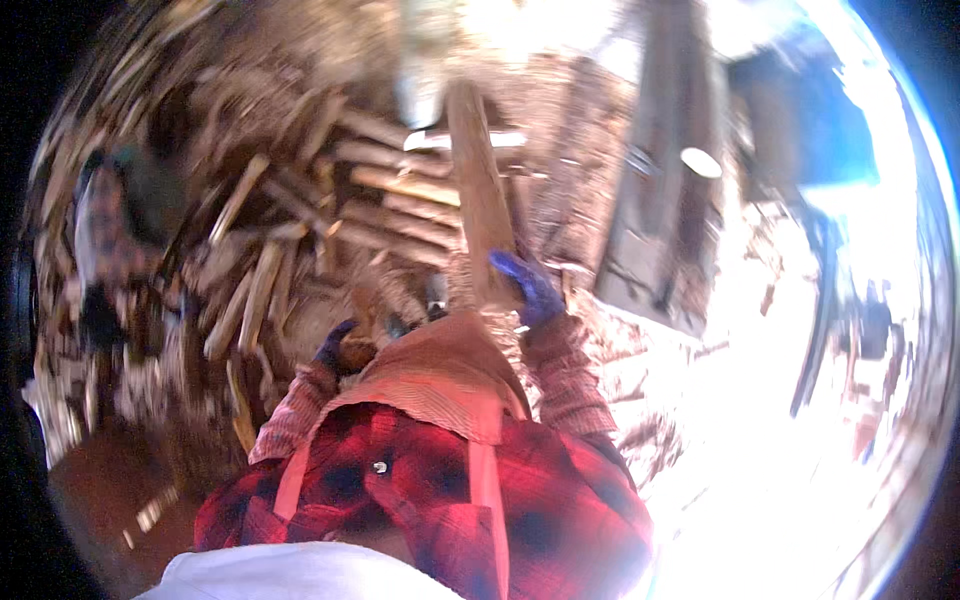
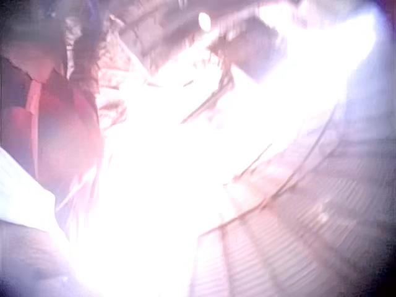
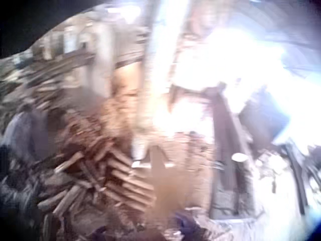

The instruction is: The person repeatedly picks up logs from a pile and feeds them into a wood chipper. The person uses both hands to handle the logs, positioning them into the machine's intake. The scene shows a continuous cycle of picking, feeding, and retrieving new logs.

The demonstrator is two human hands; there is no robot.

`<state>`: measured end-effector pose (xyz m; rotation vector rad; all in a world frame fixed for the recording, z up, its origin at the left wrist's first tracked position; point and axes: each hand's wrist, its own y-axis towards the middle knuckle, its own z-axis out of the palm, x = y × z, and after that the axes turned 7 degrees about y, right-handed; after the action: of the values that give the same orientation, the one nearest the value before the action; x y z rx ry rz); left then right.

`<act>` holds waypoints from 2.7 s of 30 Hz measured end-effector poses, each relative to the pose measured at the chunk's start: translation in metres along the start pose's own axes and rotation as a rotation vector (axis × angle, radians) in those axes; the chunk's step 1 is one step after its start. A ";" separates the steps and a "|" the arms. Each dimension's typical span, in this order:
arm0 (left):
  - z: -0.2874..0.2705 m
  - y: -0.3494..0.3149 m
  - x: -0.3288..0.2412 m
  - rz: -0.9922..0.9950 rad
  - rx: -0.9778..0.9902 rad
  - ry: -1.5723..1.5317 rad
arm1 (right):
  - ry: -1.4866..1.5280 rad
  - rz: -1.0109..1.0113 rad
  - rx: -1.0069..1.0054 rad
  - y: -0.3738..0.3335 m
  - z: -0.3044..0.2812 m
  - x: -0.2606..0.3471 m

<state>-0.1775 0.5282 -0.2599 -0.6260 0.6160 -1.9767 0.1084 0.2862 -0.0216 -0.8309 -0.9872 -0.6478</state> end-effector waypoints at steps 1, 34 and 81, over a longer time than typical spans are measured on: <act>0.011 -0.010 -0.007 -0.019 -0.058 -0.039 | 0.192 0.096 -0.122 -0.002 -0.007 0.012; 0.672 -0.014 0.054 1.232 0.805 1.397 | -1.381 -0.225 -0.832 -0.087 -0.246 0.079; 0.237 -0.051 0.400 1.009 -0.214 1.101 | 0.551 0.172 0.159 -0.193 -0.120 -0.067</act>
<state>-0.2269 0.1567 0.0196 0.6742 1.4451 -1.1204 -0.0170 0.0895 -0.0597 -0.5440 -0.4537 -0.5964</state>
